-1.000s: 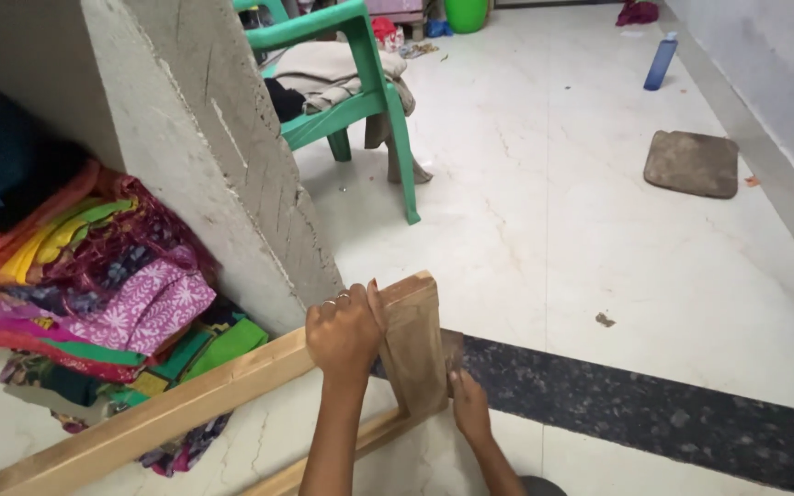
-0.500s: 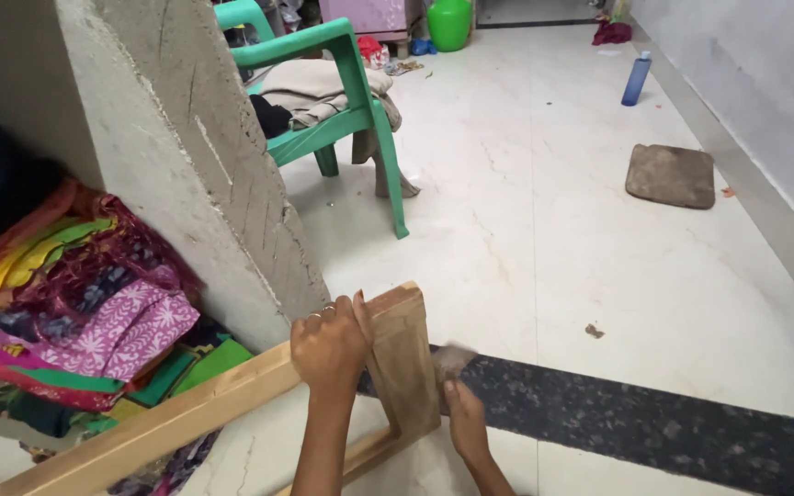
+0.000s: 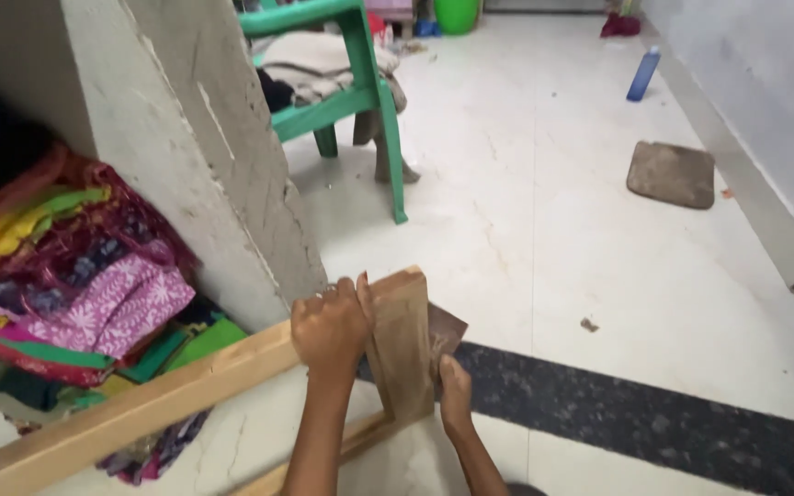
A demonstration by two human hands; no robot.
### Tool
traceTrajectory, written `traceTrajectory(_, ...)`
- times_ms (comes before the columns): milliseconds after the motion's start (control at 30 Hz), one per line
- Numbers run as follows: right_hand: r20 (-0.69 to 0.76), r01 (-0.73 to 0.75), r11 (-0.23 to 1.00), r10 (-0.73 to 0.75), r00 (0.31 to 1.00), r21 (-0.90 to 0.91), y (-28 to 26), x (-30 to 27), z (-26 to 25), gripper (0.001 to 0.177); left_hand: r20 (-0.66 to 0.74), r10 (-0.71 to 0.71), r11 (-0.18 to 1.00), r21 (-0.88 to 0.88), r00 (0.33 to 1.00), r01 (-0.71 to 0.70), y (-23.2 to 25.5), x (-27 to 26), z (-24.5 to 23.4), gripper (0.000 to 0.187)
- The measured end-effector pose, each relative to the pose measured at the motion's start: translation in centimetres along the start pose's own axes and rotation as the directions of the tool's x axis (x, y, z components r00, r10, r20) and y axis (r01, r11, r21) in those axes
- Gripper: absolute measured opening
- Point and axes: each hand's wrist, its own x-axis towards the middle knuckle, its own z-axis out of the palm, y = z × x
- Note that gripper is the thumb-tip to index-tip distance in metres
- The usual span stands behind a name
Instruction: The recorder uses a piece of sandpaper to smooth the surface of a large rectangular wooden frame while sitting on the floor.
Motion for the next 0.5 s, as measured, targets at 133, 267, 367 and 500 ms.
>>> traceTrajectory(133,0.008,-0.003,0.998,0.004,1.0,-0.064,8.3,3.0,-1.9,0.045,-0.038,-0.008,1.0,-0.014,0.999,0.008,0.3,0.4,0.1,0.042)
traceTrajectory(267,0.043,-0.114,0.988,0.119,0.992,-0.099,6.3,3.0,-1.2,0.044,-0.028,-0.001,1.0,0.011,1.0,0.001,0.2,0.2,0.0,0.041)
traceTrajectory(367,0.04,-0.095,0.995,0.095,0.995,-0.019,0.1,2.0,-0.2,0.041,-0.014,0.0,1.0,0.003,1.0,0.0,0.4,0.0,-0.2,0.041)
traceTrajectory(500,0.067,-0.042,0.99,0.033,0.997,0.137,-3.6,2.2,-1.0,0.042,-0.025,0.0,1.0,-0.011,1.0,-0.001,0.3,0.0,-0.4,0.041)
